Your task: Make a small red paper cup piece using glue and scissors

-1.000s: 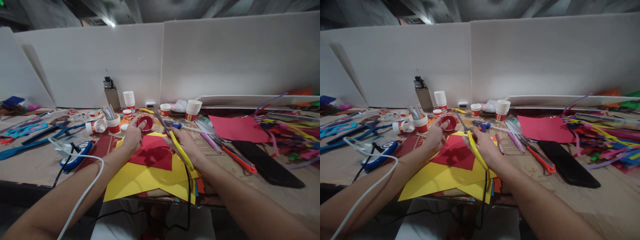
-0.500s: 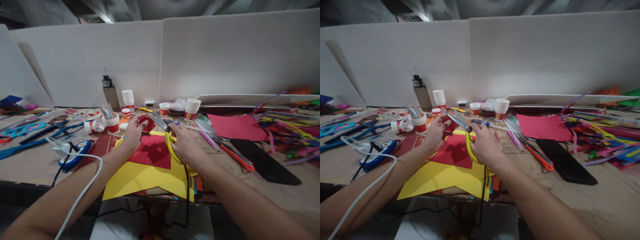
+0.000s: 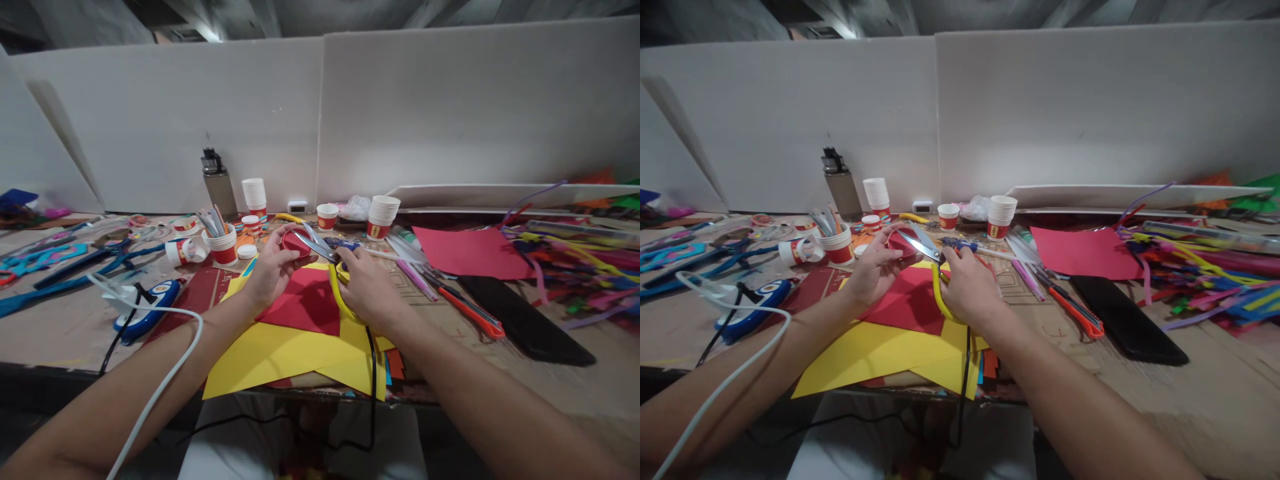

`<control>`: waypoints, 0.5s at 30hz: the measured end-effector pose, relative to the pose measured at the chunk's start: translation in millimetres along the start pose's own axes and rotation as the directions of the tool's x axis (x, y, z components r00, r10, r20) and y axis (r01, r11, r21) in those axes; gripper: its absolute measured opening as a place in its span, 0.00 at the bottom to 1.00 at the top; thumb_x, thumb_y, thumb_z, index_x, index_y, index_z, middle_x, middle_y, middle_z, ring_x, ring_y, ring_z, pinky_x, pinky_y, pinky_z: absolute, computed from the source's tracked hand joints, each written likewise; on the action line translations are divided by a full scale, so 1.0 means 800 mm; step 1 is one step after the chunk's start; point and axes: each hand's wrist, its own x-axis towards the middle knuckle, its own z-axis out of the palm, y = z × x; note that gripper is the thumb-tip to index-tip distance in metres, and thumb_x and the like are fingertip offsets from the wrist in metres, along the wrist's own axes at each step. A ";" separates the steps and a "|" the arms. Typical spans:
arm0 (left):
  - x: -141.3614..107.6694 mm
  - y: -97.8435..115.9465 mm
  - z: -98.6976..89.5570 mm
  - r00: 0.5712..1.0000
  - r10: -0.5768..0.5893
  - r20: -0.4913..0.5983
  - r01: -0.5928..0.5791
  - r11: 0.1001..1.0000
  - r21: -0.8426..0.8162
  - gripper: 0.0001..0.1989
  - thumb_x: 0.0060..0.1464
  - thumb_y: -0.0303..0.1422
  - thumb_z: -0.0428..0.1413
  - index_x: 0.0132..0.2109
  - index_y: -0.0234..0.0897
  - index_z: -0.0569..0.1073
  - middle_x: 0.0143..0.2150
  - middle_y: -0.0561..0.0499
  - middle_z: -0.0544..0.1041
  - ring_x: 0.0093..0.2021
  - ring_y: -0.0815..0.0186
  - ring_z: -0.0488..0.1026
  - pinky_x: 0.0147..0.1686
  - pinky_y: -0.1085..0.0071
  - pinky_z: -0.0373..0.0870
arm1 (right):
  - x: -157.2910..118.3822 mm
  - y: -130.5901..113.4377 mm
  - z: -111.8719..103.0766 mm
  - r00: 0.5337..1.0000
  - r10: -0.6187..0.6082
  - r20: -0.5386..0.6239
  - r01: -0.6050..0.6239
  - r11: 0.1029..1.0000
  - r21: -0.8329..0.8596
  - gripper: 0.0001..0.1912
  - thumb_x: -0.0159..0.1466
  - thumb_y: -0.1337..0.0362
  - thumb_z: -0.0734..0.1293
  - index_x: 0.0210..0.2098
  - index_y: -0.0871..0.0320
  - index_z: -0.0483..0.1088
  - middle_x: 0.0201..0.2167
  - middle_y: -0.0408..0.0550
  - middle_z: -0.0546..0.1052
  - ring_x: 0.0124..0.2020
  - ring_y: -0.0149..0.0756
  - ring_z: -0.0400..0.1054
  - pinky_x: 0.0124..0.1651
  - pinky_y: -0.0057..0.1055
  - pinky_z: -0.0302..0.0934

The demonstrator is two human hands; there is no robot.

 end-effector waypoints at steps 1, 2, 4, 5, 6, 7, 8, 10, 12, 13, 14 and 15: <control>-0.001 0.000 0.001 0.999 0.009 0.030 -0.009 1.000 -0.004 0.25 0.47 0.22 0.56 0.52 0.42 0.66 0.50 0.49 0.74 0.44 0.66 0.75 0.52 0.56 0.71 | 0.001 0.001 0.000 1.000 0.003 -0.002 -0.003 1.000 0.004 0.24 0.61 0.61 0.62 0.57 0.56 0.63 0.47 0.57 0.71 0.44 0.46 0.69 0.41 0.36 0.60; -0.002 0.000 0.002 0.998 0.020 0.058 -0.020 1.000 -0.003 0.25 0.47 0.22 0.56 0.54 0.43 0.65 0.52 0.49 0.73 0.48 0.64 0.74 0.54 0.55 0.70 | 0.001 0.003 0.001 1.000 0.004 -0.007 -0.004 1.000 0.008 0.24 0.61 0.61 0.62 0.57 0.57 0.63 0.47 0.57 0.71 0.44 0.47 0.69 0.42 0.36 0.60; -0.003 -0.001 0.004 0.994 0.042 0.100 -0.043 0.999 0.005 0.26 0.49 0.24 0.57 0.55 0.45 0.65 0.56 0.48 0.71 0.54 0.62 0.71 0.57 0.55 0.67 | 0.003 0.005 0.002 1.000 0.006 -0.021 -0.006 1.000 0.017 0.24 0.61 0.63 0.62 0.57 0.57 0.63 0.48 0.58 0.71 0.45 0.47 0.68 0.44 0.36 0.60; -0.003 -0.001 0.005 0.992 0.052 0.111 -0.053 0.999 0.009 0.26 0.50 0.24 0.58 0.55 0.46 0.64 0.58 0.48 0.70 0.56 0.61 0.70 0.58 0.55 0.66 | 0.003 0.006 0.002 1.000 0.007 -0.027 -0.007 1.000 0.024 0.24 0.61 0.63 0.62 0.57 0.57 0.63 0.48 0.58 0.71 0.45 0.47 0.68 0.44 0.36 0.60; -0.003 -0.002 0.006 0.991 0.060 0.116 -0.062 0.998 0.011 0.26 0.50 0.25 0.58 0.56 0.46 0.64 0.59 0.48 0.69 0.58 0.61 0.68 0.59 0.55 0.65 | 0.003 0.007 0.003 0.999 0.007 -0.031 -0.006 0.999 0.033 0.24 0.61 0.64 0.62 0.57 0.57 0.63 0.48 0.57 0.71 0.46 0.47 0.68 0.44 0.36 0.60; -0.003 -0.003 0.006 0.991 0.065 0.116 -0.067 0.998 0.014 0.26 0.51 0.26 0.59 0.56 0.47 0.64 0.60 0.48 0.68 0.60 0.61 0.67 0.59 0.56 0.65 | 0.004 0.007 0.003 0.999 0.007 -0.036 -0.005 0.999 0.043 0.24 0.60 0.65 0.61 0.57 0.57 0.63 0.48 0.57 0.71 0.46 0.47 0.68 0.45 0.36 0.60; -0.003 -0.003 0.007 0.991 0.067 0.114 -0.069 0.997 0.016 0.26 0.51 0.26 0.60 0.56 0.47 0.64 0.60 0.49 0.67 0.60 0.60 0.66 0.60 0.56 0.65 | 0.004 0.007 0.004 0.999 0.006 -0.039 -0.004 0.999 0.052 0.24 0.60 0.65 0.61 0.57 0.58 0.63 0.48 0.57 0.71 0.46 0.46 0.68 0.45 0.36 0.61; -0.003 -0.005 0.007 0.992 0.071 0.107 -0.074 0.997 0.023 0.26 0.51 0.27 0.61 0.56 0.48 0.64 0.61 0.49 0.67 0.61 0.60 0.65 0.60 0.56 0.65 | 0.004 0.008 0.004 0.999 0.005 -0.043 -0.002 0.998 0.064 0.24 0.61 0.64 0.61 0.57 0.58 0.63 0.47 0.57 0.72 0.46 0.46 0.68 0.45 0.36 0.61; -0.003 -0.006 0.006 0.992 0.077 0.099 -0.080 0.996 0.029 0.26 0.50 0.28 0.61 0.55 0.48 0.64 0.61 0.49 0.67 0.60 0.59 0.66 0.59 0.55 0.65 | 0.004 0.007 0.005 0.999 0.003 -0.051 0.000 0.998 0.067 0.23 0.61 0.63 0.61 0.57 0.58 0.63 0.47 0.57 0.72 0.46 0.46 0.68 0.45 0.36 0.61; -0.003 -0.007 0.006 0.992 0.083 0.097 -0.086 0.996 0.029 0.26 0.50 0.28 0.62 0.55 0.48 0.65 0.61 0.48 0.67 0.60 0.59 0.67 0.59 0.55 0.66 | 0.004 0.007 0.005 0.999 0.002 -0.053 0.001 0.998 0.067 0.23 0.62 0.63 0.61 0.57 0.58 0.63 0.47 0.57 0.72 0.46 0.46 0.68 0.45 0.36 0.61; -0.003 -0.007 0.005 0.991 0.091 0.095 -0.093 0.995 0.027 0.26 0.50 0.28 0.62 0.55 0.48 0.65 0.61 0.48 0.67 0.59 0.59 0.67 0.59 0.55 0.66 | 0.004 0.007 0.005 0.999 0.001 -0.054 0.002 0.998 0.069 0.23 0.62 0.63 0.61 0.57 0.58 0.64 0.46 0.57 0.72 0.46 0.46 0.68 0.45 0.37 0.61; -0.003 -0.007 0.005 0.991 0.096 0.093 -0.098 0.995 0.024 0.26 0.50 0.28 0.62 0.55 0.48 0.65 0.61 0.48 0.67 0.59 0.59 0.68 0.58 0.55 0.67 | 0.004 0.007 0.005 0.999 0.001 -0.054 0.003 0.998 0.070 0.23 0.62 0.63 0.61 0.57 0.58 0.64 0.46 0.57 0.72 0.46 0.46 0.68 0.46 0.36 0.61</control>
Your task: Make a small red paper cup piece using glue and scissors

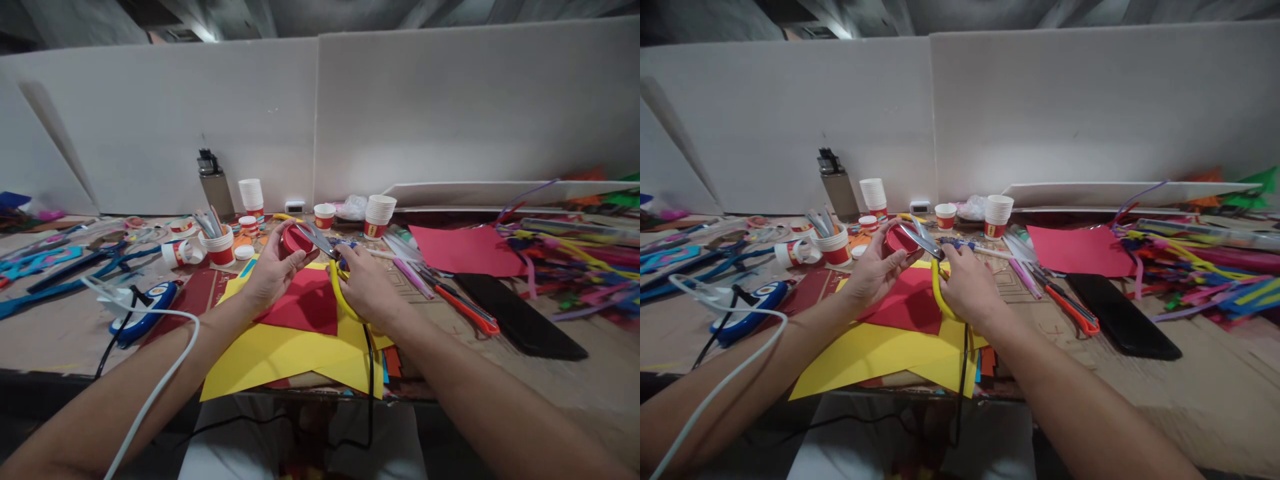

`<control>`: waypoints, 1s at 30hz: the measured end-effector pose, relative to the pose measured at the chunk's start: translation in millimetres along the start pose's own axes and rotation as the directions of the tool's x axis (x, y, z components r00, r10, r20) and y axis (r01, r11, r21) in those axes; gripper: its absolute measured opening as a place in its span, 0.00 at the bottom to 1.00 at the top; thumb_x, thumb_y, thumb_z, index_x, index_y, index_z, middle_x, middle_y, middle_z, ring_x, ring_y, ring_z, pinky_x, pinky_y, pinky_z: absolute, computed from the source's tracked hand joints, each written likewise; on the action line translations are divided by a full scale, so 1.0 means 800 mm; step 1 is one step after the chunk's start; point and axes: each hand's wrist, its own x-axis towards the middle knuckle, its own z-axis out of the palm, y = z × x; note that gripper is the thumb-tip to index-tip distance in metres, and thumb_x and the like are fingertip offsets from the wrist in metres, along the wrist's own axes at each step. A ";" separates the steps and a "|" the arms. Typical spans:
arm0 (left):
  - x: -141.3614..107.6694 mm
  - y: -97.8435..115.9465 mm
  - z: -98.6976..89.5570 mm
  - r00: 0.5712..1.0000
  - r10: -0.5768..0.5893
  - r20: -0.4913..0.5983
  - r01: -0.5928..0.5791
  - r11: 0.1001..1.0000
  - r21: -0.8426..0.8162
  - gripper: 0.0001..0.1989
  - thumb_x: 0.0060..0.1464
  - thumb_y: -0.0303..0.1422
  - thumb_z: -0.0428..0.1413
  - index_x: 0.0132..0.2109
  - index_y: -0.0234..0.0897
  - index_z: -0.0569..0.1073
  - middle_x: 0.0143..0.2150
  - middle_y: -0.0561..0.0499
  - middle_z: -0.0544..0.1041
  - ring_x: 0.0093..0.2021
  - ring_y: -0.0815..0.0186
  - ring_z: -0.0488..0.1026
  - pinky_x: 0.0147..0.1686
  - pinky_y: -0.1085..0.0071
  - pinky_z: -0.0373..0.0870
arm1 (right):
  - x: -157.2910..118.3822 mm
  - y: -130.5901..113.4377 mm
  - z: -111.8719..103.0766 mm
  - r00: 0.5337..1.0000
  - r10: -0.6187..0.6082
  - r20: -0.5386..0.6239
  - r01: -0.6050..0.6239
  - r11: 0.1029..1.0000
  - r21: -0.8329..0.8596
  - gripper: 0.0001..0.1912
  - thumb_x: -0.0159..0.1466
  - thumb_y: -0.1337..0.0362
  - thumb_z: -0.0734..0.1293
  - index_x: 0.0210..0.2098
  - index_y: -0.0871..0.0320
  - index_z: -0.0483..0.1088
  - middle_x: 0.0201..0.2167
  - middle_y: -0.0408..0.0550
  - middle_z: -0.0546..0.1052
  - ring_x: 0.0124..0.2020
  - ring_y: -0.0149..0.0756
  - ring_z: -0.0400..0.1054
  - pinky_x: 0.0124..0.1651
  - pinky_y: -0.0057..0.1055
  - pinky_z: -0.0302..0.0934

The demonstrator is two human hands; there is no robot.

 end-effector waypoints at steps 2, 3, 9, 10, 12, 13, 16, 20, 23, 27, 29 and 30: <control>0.000 0.000 0.000 1.000 0.002 0.001 -0.002 1.000 -0.003 0.26 0.50 0.27 0.62 0.55 0.48 0.65 0.61 0.48 0.67 0.59 0.59 0.68 0.58 0.56 0.67 | 0.000 0.000 0.000 1.000 0.002 0.005 -0.002 1.000 -0.003 0.23 0.62 0.63 0.61 0.57 0.58 0.64 0.46 0.57 0.72 0.46 0.46 0.68 0.46 0.37 0.61; -0.001 0.000 -0.001 1.000 0.001 0.001 -0.001 1.000 -0.003 0.25 0.50 0.27 0.62 0.54 0.48 0.66 0.61 0.48 0.67 0.59 0.59 0.68 0.58 0.56 0.67 | 0.001 0.000 -0.001 1.000 0.004 0.010 -0.004 1.000 -0.006 0.23 0.62 0.63 0.61 0.57 0.58 0.64 0.46 0.57 0.72 0.46 0.46 0.68 0.46 0.36 0.61; 0.000 0.003 0.000 0.999 -0.017 -0.027 0.017 1.000 -0.007 0.26 0.50 0.27 0.62 0.54 0.48 0.66 0.61 0.49 0.67 0.58 0.59 0.69 0.57 0.57 0.69 | 0.001 0.000 -0.003 1.000 -0.003 0.015 0.003 1.000 -0.020 0.23 0.62 0.63 0.61 0.57 0.58 0.65 0.47 0.57 0.72 0.45 0.46 0.68 0.45 0.36 0.61; 0.000 0.003 0.000 0.999 -0.021 -0.032 0.021 1.000 -0.002 0.26 0.49 0.28 0.63 0.55 0.48 0.67 0.61 0.49 0.67 0.58 0.60 0.69 0.57 0.58 0.69 | 0.001 0.000 -0.003 1.000 -0.004 0.014 0.004 1.000 -0.022 0.23 0.62 0.63 0.60 0.57 0.58 0.65 0.47 0.57 0.72 0.44 0.45 0.69 0.45 0.36 0.61; 0.001 0.004 -0.001 0.999 -0.026 -0.039 0.027 1.000 0.004 0.27 0.49 0.29 0.63 0.55 0.48 0.67 0.61 0.48 0.67 0.57 0.60 0.70 0.57 0.58 0.69 | 0.001 0.000 -0.003 1.000 -0.004 0.012 0.004 1.000 -0.025 0.23 0.62 0.63 0.61 0.57 0.59 0.65 0.46 0.58 0.72 0.44 0.46 0.69 0.44 0.36 0.61; 0.002 0.004 -0.001 0.999 -0.029 -0.041 0.030 1.000 0.004 0.27 0.48 0.29 0.64 0.55 0.48 0.67 0.60 0.48 0.68 0.57 0.60 0.70 0.56 0.58 0.69 | 0.001 0.000 -0.003 1.000 -0.003 0.012 0.004 1.000 -0.026 0.23 0.62 0.63 0.61 0.57 0.59 0.65 0.46 0.58 0.73 0.43 0.46 0.69 0.44 0.37 0.61; 0.003 0.004 -0.002 0.998 -0.037 -0.040 0.037 0.999 0.001 0.27 0.48 0.30 0.64 0.55 0.48 0.67 0.59 0.48 0.69 0.56 0.60 0.71 0.56 0.59 0.70 | 0.002 0.001 -0.003 1.000 -0.004 0.011 0.004 1.000 -0.018 0.23 0.62 0.63 0.61 0.56 0.59 0.65 0.47 0.58 0.73 0.44 0.46 0.69 0.44 0.36 0.61; 0.003 0.005 -0.005 0.999 -0.036 -0.023 0.035 0.999 -0.030 0.26 0.48 0.29 0.64 0.54 0.47 0.68 0.58 0.49 0.70 0.51 0.63 0.74 0.55 0.60 0.71 | 0.003 0.001 -0.005 1.000 -0.021 0.008 0.021 1.000 -0.012 0.23 0.61 0.62 0.61 0.56 0.59 0.66 0.46 0.58 0.74 0.44 0.46 0.69 0.44 0.36 0.61; 0.003 0.007 -0.006 0.999 -0.037 -0.018 0.036 0.999 -0.035 0.26 0.48 0.30 0.64 0.55 0.46 0.68 0.57 0.48 0.70 0.48 0.64 0.75 0.54 0.59 0.72 | 0.003 0.001 -0.008 1.000 -0.028 0.015 0.028 0.999 -0.021 0.23 0.61 0.62 0.61 0.56 0.59 0.67 0.45 0.57 0.74 0.42 0.45 0.69 0.43 0.35 0.60; 0.003 0.008 -0.008 0.999 -0.034 -0.018 0.034 0.999 -0.012 0.26 0.48 0.32 0.64 0.55 0.46 0.69 0.56 0.48 0.71 0.46 0.65 0.76 0.53 0.58 0.73 | 0.003 0.001 -0.013 0.999 -0.040 0.009 0.040 0.998 -0.042 0.22 0.62 0.62 0.61 0.55 0.59 0.67 0.43 0.56 0.75 0.39 0.44 0.70 0.39 0.34 0.59; 0.004 0.009 -0.009 0.999 -0.034 -0.019 0.034 0.999 -0.001 0.25 0.48 0.32 0.64 0.54 0.45 0.69 0.54 0.48 0.72 0.46 0.64 0.76 0.52 0.59 0.74 | 0.003 0.001 -0.015 0.999 -0.047 0.000 0.047 0.998 -0.045 0.22 0.62 0.61 0.62 0.54 0.59 0.68 0.42 0.56 0.75 0.39 0.44 0.69 0.39 0.34 0.58; 0.005 0.009 -0.010 0.999 -0.034 -0.019 0.034 0.999 0.001 0.25 0.48 0.33 0.64 0.54 0.45 0.70 0.54 0.48 0.72 0.46 0.64 0.75 0.51 0.59 0.74 | 0.003 0.001 -0.016 0.999 -0.046 -0.001 0.046 0.998 -0.047 0.22 0.62 0.61 0.62 0.54 0.58 0.68 0.43 0.56 0.75 0.39 0.44 0.69 0.39 0.34 0.58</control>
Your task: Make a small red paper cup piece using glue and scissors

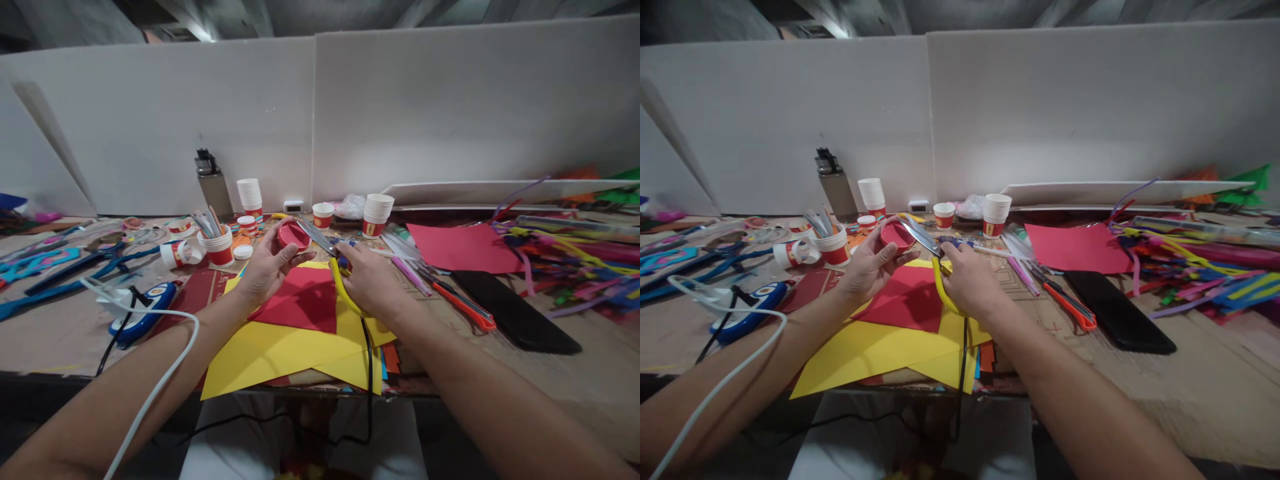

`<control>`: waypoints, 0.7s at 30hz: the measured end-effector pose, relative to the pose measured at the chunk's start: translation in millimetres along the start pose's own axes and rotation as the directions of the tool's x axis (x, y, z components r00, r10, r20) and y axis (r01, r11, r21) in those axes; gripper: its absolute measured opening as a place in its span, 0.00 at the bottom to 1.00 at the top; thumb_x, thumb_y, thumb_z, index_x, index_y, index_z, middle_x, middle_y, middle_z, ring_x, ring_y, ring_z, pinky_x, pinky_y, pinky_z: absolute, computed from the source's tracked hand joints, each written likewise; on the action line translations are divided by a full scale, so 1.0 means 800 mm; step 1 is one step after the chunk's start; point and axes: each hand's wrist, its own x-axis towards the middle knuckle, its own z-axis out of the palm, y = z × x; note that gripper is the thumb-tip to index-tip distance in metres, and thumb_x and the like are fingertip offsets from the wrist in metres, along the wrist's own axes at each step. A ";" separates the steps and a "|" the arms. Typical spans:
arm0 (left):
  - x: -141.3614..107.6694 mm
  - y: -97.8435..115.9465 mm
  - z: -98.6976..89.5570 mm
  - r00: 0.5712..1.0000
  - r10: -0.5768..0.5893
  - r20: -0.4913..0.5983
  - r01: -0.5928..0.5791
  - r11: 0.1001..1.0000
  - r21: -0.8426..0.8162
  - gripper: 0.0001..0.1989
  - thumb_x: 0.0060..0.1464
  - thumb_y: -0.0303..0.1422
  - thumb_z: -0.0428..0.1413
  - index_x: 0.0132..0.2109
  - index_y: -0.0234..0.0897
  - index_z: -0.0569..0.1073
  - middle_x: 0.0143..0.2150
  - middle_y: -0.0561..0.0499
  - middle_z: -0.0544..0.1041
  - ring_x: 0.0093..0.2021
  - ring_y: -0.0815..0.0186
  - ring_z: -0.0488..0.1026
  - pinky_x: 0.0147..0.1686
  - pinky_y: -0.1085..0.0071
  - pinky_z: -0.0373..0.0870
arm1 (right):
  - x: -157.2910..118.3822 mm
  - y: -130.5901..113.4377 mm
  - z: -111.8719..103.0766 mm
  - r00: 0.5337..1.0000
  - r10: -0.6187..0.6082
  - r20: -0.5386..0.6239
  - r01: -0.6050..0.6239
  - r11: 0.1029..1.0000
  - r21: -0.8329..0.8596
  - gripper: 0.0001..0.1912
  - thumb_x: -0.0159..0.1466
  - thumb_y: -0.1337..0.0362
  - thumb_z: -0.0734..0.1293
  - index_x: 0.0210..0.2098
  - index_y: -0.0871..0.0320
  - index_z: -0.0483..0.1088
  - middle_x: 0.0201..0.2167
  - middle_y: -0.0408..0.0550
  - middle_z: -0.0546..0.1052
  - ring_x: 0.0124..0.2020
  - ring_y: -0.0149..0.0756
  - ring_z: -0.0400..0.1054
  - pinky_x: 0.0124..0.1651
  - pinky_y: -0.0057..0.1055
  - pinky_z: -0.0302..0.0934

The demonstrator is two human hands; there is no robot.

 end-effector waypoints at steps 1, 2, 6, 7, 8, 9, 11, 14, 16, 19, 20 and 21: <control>0.001 0.000 -0.001 1.000 -0.001 0.001 0.001 1.000 0.000 0.25 0.48 0.33 0.65 0.54 0.44 0.70 0.53 0.48 0.72 0.46 0.64 0.75 0.50 0.60 0.75 | 0.000 0.000 -0.001 1.000 0.004 0.002 -0.004 1.000 -0.003 0.21 0.62 0.61 0.62 0.54 0.58 0.68 0.43 0.56 0.75 0.39 0.44 0.69 0.38 0.33 0.58; 0.002 0.001 -0.002 1.000 -0.001 0.004 0.001 1.000 -0.001 0.24 0.48 0.33 0.65 0.53 0.44 0.70 0.53 0.48 0.73 0.46 0.64 0.75 0.49 0.61 0.75 | -0.001 0.000 -0.001 1.000 0.007 0.005 -0.007 1.000 -0.007 0.21 0.61 0.61 0.62 0.54 0.58 0.68 0.43 0.56 0.75 0.39 0.44 0.69 0.38 0.33 0.57; 0.004 0.001 -0.006 1.000 0.004 0.020 -0.004 1.000 -0.014 0.24 0.48 0.32 0.65 0.53 0.43 0.70 0.52 0.48 0.73 0.46 0.65 0.74 0.47 0.64 0.76 | -0.002 -0.001 -0.003 1.000 0.013 0.000 -0.013 1.000 -0.029 0.21 0.62 0.62 0.62 0.54 0.57 0.68 0.43 0.55 0.75 0.39 0.44 0.69 0.36 0.34 0.56; 0.004 0.001 -0.007 1.000 0.003 0.023 -0.003 1.000 -0.012 0.24 0.48 0.32 0.65 0.53 0.43 0.71 0.52 0.48 0.73 0.46 0.65 0.74 0.47 0.65 0.76 | -0.002 -0.001 -0.004 1.000 0.014 -0.004 -0.014 0.999 -0.034 0.21 0.62 0.62 0.62 0.54 0.57 0.68 0.43 0.55 0.75 0.39 0.45 0.69 0.36 0.34 0.56; 0.004 0.000 -0.007 1.000 0.002 0.024 -0.001 1.000 -0.008 0.24 0.48 0.33 0.65 0.53 0.43 0.71 0.52 0.48 0.73 0.46 0.65 0.74 0.47 0.65 0.76 | -0.002 -0.001 -0.004 1.000 0.015 -0.008 -0.015 0.999 -0.040 0.21 0.62 0.61 0.61 0.54 0.57 0.68 0.43 0.55 0.74 0.39 0.45 0.69 0.35 0.34 0.56; 0.004 0.000 -0.007 1.000 -0.001 0.026 0.001 1.000 -0.002 0.24 0.48 0.33 0.65 0.53 0.43 0.71 0.52 0.47 0.73 0.46 0.64 0.75 0.47 0.65 0.77 | -0.002 -0.001 -0.004 1.000 0.014 -0.012 -0.015 0.999 -0.045 0.21 0.63 0.60 0.61 0.54 0.57 0.68 0.43 0.56 0.74 0.38 0.45 0.69 0.35 0.33 0.56; 0.003 0.000 -0.006 0.999 -0.011 0.034 0.010 1.000 0.009 0.25 0.47 0.33 0.65 0.53 0.43 0.70 0.52 0.47 0.74 0.45 0.64 0.75 0.46 0.65 0.77 | -0.002 -0.001 -0.004 1.000 0.010 -0.020 -0.011 0.998 -0.054 0.22 0.63 0.59 0.61 0.55 0.56 0.67 0.43 0.56 0.72 0.37 0.44 0.68 0.33 0.33 0.55; 0.001 0.000 -0.006 0.998 -0.027 0.052 0.026 0.999 0.019 0.27 0.46 0.34 0.66 0.54 0.43 0.70 0.51 0.46 0.74 0.44 0.63 0.76 0.46 0.64 0.77 | -0.001 0.001 -0.003 1.000 -0.004 -0.025 0.002 0.999 -0.055 0.22 0.63 0.60 0.61 0.56 0.56 0.66 0.43 0.56 0.71 0.37 0.43 0.68 0.32 0.33 0.55; 0.002 0.000 -0.007 0.997 -0.029 0.066 0.027 0.999 0.018 0.26 0.47 0.34 0.66 0.54 0.42 0.70 0.51 0.46 0.74 0.45 0.62 0.75 0.46 0.64 0.77 | -0.001 0.002 -0.002 1.000 -0.009 -0.027 0.008 0.999 -0.053 0.22 0.63 0.61 0.61 0.56 0.56 0.66 0.42 0.56 0.71 0.37 0.44 0.68 0.33 0.33 0.55; 0.004 0.000 -0.010 0.996 -0.025 0.085 0.026 1.000 -0.001 0.25 0.47 0.33 0.65 0.54 0.42 0.71 0.52 0.46 0.74 0.44 0.63 0.76 0.45 0.66 0.77 | -0.001 0.002 -0.003 1.000 -0.004 -0.023 0.003 0.999 -0.053 0.23 0.61 0.64 0.62 0.56 0.57 0.67 0.41 0.56 0.72 0.36 0.43 0.68 0.33 0.33 0.56; 0.004 0.000 -0.011 0.996 -0.028 0.089 0.028 1.000 -0.006 0.25 0.47 0.33 0.65 0.53 0.41 0.71 0.51 0.46 0.74 0.43 0.64 0.76 0.45 0.66 0.77 | -0.001 0.002 -0.003 1.000 -0.004 -0.019 0.003 0.999 -0.051 0.23 0.60 0.65 0.62 0.55 0.57 0.67 0.42 0.56 0.72 0.36 0.43 0.68 0.34 0.33 0.56; 0.005 0.001 -0.012 0.995 -0.031 0.094 0.032 0.999 -0.009 0.25 0.47 0.33 0.65 0.53 0.41 0.71 0.51 0.46 0.74 0.43 0.65 0.76 0.44 0.66 0.77 | -0.001 0.002 -0.004 1.000 -0.005 -0.014 0.004 0.999 -0.051 0.23 0.60 0.66 0.62 0.55 0.57 0.67 0.42 0.56 0.73 0.35 0.42 0.68 0.34 0.33 0.56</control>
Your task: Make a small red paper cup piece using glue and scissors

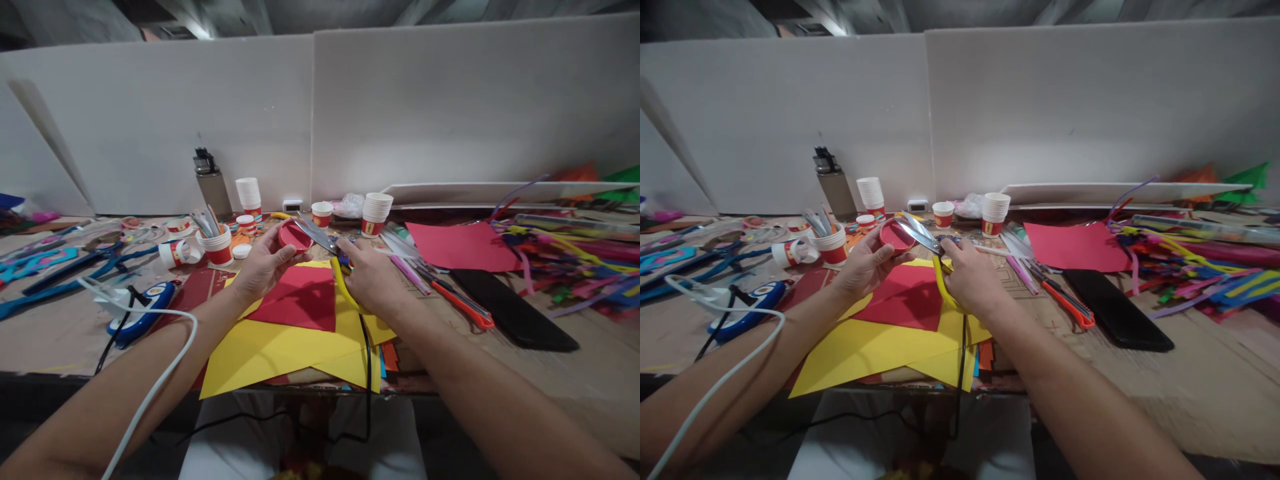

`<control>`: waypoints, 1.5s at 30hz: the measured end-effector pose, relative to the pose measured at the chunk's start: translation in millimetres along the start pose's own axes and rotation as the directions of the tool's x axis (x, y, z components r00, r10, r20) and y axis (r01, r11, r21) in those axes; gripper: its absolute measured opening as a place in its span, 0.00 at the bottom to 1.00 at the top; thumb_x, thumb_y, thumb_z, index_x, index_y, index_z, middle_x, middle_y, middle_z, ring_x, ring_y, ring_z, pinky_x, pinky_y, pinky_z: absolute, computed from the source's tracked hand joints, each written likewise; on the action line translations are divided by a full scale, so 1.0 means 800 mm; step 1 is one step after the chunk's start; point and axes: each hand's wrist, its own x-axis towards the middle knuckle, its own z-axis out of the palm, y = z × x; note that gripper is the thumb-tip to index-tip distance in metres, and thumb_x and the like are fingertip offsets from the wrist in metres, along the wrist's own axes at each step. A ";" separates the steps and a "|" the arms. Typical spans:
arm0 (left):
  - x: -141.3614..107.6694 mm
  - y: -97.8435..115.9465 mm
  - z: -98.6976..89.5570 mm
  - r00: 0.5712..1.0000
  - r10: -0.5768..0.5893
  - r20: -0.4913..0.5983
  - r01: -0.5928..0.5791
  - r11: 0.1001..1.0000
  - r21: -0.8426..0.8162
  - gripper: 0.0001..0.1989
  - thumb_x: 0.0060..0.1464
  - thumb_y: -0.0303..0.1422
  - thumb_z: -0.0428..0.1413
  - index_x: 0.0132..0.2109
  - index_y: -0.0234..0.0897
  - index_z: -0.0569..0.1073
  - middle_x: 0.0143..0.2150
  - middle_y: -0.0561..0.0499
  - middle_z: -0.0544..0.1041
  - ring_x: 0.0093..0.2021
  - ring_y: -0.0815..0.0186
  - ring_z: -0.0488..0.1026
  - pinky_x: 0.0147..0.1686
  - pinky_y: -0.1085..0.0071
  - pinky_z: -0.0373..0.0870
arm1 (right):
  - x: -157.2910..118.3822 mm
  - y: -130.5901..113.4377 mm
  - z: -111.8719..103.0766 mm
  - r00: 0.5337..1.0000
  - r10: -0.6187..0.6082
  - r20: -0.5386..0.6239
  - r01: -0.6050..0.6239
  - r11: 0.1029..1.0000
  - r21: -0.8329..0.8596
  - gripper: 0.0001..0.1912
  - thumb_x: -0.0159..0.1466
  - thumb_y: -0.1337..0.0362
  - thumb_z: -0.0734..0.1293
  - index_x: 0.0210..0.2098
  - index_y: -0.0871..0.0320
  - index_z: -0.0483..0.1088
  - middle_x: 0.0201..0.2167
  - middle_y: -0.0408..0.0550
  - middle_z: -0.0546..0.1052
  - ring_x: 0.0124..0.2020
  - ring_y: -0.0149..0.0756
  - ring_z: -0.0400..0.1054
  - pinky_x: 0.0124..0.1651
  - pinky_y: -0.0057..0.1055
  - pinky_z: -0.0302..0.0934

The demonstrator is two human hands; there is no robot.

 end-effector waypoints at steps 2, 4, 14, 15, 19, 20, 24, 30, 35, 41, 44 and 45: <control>0.001 0.001 -0.003 1.000 -0.004 0.009 0.004 1.000 -0.004 0.25 0.47 0.32 0.65 0.53 0.40 0.71 0.50 0.46 0.74 0.43 0.65 0.76 0.44 0.67 0.77 | 0.000 0.000 -0.001 1.000 0.004 0.008 -0.004 1.000 -0.004 0.23 0.60 0.67 0.62 0.54 0.58 0.68 0.41 0.56 0.73 0.35 0.42 0.68 0.35 0.33 0.56; 0.002 0.002 -0.006 1.000 -0.004 0.018 0.004 1.000 -0.009 0.24 0.47 0.32 0.65 0.53 0.39 0.71 0.49 0.46 0.75 0.43 0.65 0.76 0.44 0.67 0.78 | 0.000 0.000 -0.002 1.000 0.010 0.017 -0.010 1.000 -0.008 0.23 0.60 0.68 0.61 0.54 0.58 0.68 0.41 0.56 0.74 0.35 0.42 0.68 0.35 0.33 0.57; 0.007 0.014 -0.011 0.997 -0.055 0.048 0.056 0.998 -0.013 0.29 0.46 0.40 0.65 0.54 0.34 0.70 0.46 0.42 0.78 0.47 0.57 0.77 0.33 0.74 0.75 | -0.001 0.005 0.003 1.000 -0.012 -0.006 0.013 0.999 0.045 0.22 0.62 0.64 0.61 0.55 0.59 0.68 0.43 0.57 0.75 0.37 0.43 0.69 0.39 0.35 0.59; 0.006 0.015 -0.010 0.997 -0.055 0.055 0.056 0.998 -0.014 0.29 0.47 0.40 0.65 0.54 0.34 0.70 0.47 0.41 0.78 0.47 0.56 0.77 0.33 0.74 0.75 | -0.002 0.004 0.003 1.000 -0.010 -0.009 0.011 0.999 0.041 0.22 0.63 0.64 0.61 0.55 0.59 0.68 0.43 0.56 0.75 0.37 0.43 0.69 0.39 0.35 0.58; 0.005 0.016 -0.008 0.996 -0.049 0.070 0.049 0.999 -0.009 0.29 0.46 0.41 0.65 0.54 0.34 0.70 0.47 0.41 0.78 0.48 0.55 0.77 0.32 0.74 0.74 | -0.003 0.001 0.001 1.000 -0.004 0.005 0.004 1.000 0.006 0.22 0.62 0.64 0.61 0.56 0.58 0.67 0.43 0.56 0.73 0.36 0.42 0.68 0.37 0.34 0.57; 0.005 0.015 -0.008 0.995 -0.054 0.081 0.054 0.999 -0.004 0.29 0.46 0.41 0.65 0.54 0.34 0.70 0.47 0.40 0.78 0.48 0.55 0.77 0.33 0.74 0.75 | -0.003 0.001 0.000 1.000 -0.006 0.010 0.006 1.000 -0.012 0.22 0.62 0.65 0.61 0.56 0.58 0.67 0.43 0.56 0.73 0.36 0.41 0.68 0.36 0.33 0.56; 0.003 0.009 -0.011 0.986 -0.092 0.142 0.091 0.996 0.015 0.27 0.48 0.42 0.64 0.52 0.31 0.72 0.47 0.39 0.78 0.49 0.54 0.77 0.34 0.74 0.75 | -0.004 -0.001 -0.004 1.000 -0.026 0.007 0.026 0.999 -0.042 0.22 0.61 0.65 0.62 0.55 0.58 0.66 0.43 0.55 0.71 0.33 0.39 0.66 0.32 0.31 0.54; 0.003 0.009 -0.013 0.981 -0.109 0.162 0.106 0.994 0.031 0.28 0.48 0.43 0.63 0.52 0.29 0.72 0.46 0.37 0.79 0.48 0.54 0.77 0.35 0.74 0.74 | -0.005 0.001 -0.003 0.999 -0.032 0.010 0.032 0.999 -0.025 0.23 0.60 0.67 0.61 0.56 0.57 0.66 0.42 0.54 0.71 0.33 0.39 0.66 0.32 0.32 0.55; 0.004 0.016 -0.014 0.980 -0.122 0.160 0.120 0.993 0.023 0.30 0.47 0.44 0.64 0.53 0.30 0.71 0.45 0.37 0.79 0.47 0.54 0.77 0.33 0.74 0.74 | -0.004 0.003 -0.002 0.999 -0.031 0.015 0.031 0.999 -0.008 0.25 0.60 0.67 0.61 0.57 0.58 0.66 0.43 0.56 0.72 0.34 0.40 0.67 0.34 0.33 0.56; 0.006 0.023 -0.023 0.971 -0.155 0.180 0.159 0.987 -0.006 0.31 0.49 0.45 0.62 0.55 0.32 0.70 0.42 0.40 0.80 0.42 0.55 0.79 0.33 0.70 0.76 | -0.003 0.004 0.000 0.998 -0.064 0.012 0.064 0.998 0.004 0.25 0.60 0.67 0.61 0.57 0.59 0.66 0.43 0.56 0.73 0.34 0.41 0.67 0.36 0.34 0.58; 0.007 0.025 -0.025 0.972 -0.155 0.176 0.164 0.986 -0.034 0.30 0.48 0.46 0.63 0.54 0.32 0.70 0.41 0.42 0.80 0.42 0.55 0.79 0.33 0.70 0.77 | -0.004 0.005 0.001 0.998 -0.069 0.004 0.069 0.997 0.024 0.24 0.60 0.68 0.60 0.56 0.59 0.67 0.43 0.56 0.74 0.35 0.41 0.68 0.36 0.34 0.59; 0.007 0.025 -0.025 0.972 -0.154 0.177 0.164 0.985 -0.043 0.30 0.48 0.46 0.63 0.54 0.32 0.71 0.41 0.43 0.80 0.42 0.55 0.79 0.34 0.70 0.77 | -0.004 0.005 0.002 0.998 -0.070 -0.001 0.070 0.997 0.034 0.24 0.60 0.67 0.60 0.56 0.59 0.67 0.43 0.56 0.74 0.35 0.41 0.68 0.37 0.34 0.59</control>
